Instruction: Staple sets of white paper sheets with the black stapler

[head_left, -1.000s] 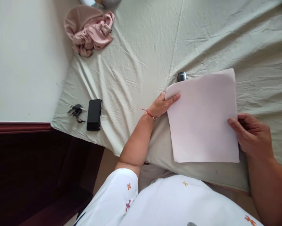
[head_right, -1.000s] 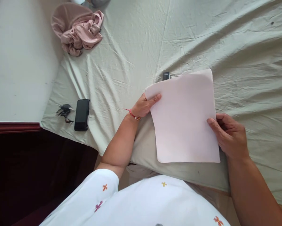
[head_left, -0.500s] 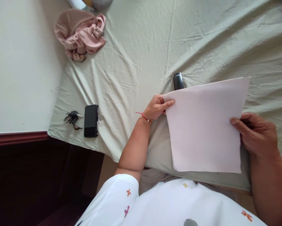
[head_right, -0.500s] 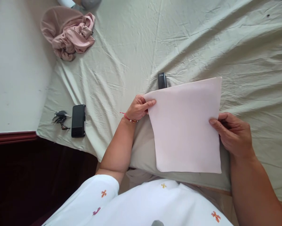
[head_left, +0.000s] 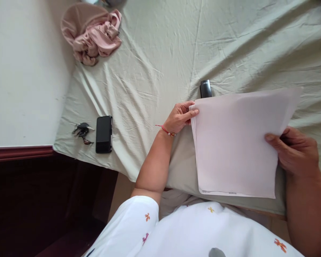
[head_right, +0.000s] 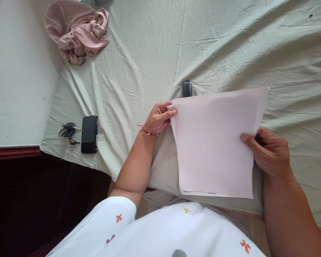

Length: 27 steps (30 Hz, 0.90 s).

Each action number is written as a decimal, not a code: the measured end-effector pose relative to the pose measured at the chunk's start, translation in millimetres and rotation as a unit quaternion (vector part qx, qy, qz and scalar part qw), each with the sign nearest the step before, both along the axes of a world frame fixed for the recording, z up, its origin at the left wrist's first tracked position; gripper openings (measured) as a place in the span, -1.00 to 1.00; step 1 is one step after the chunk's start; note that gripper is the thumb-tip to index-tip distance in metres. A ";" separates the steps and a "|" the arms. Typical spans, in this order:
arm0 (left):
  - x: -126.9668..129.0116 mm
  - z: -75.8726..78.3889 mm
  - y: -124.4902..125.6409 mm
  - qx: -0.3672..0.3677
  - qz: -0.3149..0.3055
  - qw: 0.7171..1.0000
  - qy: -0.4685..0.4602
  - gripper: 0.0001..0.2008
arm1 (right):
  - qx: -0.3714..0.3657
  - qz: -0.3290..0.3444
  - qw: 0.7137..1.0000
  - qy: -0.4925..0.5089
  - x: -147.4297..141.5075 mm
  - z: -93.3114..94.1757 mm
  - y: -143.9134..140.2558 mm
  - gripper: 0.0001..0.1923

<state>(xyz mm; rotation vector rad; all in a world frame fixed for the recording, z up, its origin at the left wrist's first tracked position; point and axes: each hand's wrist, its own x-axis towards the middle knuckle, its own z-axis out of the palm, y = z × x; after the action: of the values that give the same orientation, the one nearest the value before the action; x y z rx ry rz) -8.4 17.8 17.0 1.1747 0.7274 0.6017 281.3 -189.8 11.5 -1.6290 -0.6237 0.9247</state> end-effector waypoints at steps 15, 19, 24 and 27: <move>2.7 -7.8 1.6 0.032 0.074 0.997 -0.001 -0.46 | 0.026 -0.014 1.000 -0.011 -4.3 4.1 4.0 -0.63; 4.8 -7.3 3.1 0.035 0.086 0.995 -0.029 -0.46 | 0.027 -0.009 0.999 -0.015 -2.7 1.1 3.2 -0.64; 9.0 -10.2 5.8 0.039 0.093 0.993 -0.058 -0.48 | 0.030 0.002 0.999 -0.013 -1.1 -3.4 2.8 -0.65; 8.8 -9.0 5.9 0.031 0.101 0.992 -0.065 -0.47 | 0.038 -0.001 0.999 -0.010 -1.7 -2.1 3.5 -0.66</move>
<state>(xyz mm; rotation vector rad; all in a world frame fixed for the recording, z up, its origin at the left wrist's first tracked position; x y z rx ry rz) 0.4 23.7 8.0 1.1149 0.7254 0.8679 279.6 -186.3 9.5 -1.5715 -0.6631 0.8746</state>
